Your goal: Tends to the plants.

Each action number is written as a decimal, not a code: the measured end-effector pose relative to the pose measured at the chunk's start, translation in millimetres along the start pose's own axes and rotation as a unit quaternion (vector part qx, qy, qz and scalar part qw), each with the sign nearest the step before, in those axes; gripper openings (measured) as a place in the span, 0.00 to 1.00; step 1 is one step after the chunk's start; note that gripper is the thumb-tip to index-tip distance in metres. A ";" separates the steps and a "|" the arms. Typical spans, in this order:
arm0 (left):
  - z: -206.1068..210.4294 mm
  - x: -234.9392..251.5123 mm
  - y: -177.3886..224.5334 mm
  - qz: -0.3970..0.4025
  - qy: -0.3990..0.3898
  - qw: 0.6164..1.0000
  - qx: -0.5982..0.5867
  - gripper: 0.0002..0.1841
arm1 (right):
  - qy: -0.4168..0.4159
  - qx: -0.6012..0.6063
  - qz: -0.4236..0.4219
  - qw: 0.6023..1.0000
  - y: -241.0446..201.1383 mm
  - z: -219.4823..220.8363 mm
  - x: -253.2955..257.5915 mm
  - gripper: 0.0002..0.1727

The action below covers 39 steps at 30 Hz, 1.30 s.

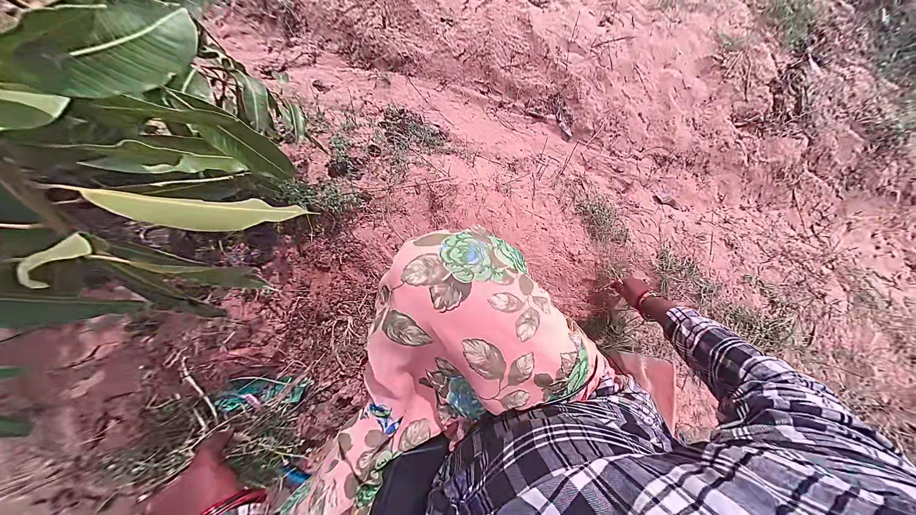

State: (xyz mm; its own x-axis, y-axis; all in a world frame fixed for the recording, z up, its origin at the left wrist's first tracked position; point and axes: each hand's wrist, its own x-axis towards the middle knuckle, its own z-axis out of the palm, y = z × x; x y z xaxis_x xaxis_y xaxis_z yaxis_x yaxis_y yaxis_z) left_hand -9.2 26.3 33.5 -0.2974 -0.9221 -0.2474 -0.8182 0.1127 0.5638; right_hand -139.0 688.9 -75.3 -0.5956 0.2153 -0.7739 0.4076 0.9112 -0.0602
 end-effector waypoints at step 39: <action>-31.3 -183.4 146.3 0.103 -0.228 0.945 0.213 0.19 | 0.009 0.083 0.059 0.995 -24.7 90.8 38.2 0.30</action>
State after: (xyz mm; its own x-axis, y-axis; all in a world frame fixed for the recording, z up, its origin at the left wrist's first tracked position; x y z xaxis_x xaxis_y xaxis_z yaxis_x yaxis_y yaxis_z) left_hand -58.9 200.3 186.0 -0.5726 -0.6211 -0.5351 -0.8153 0.5002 0.2919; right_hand -109.0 642.7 -160.6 -0.5486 0.3241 -0.7707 0.5831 0.8089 -0.0749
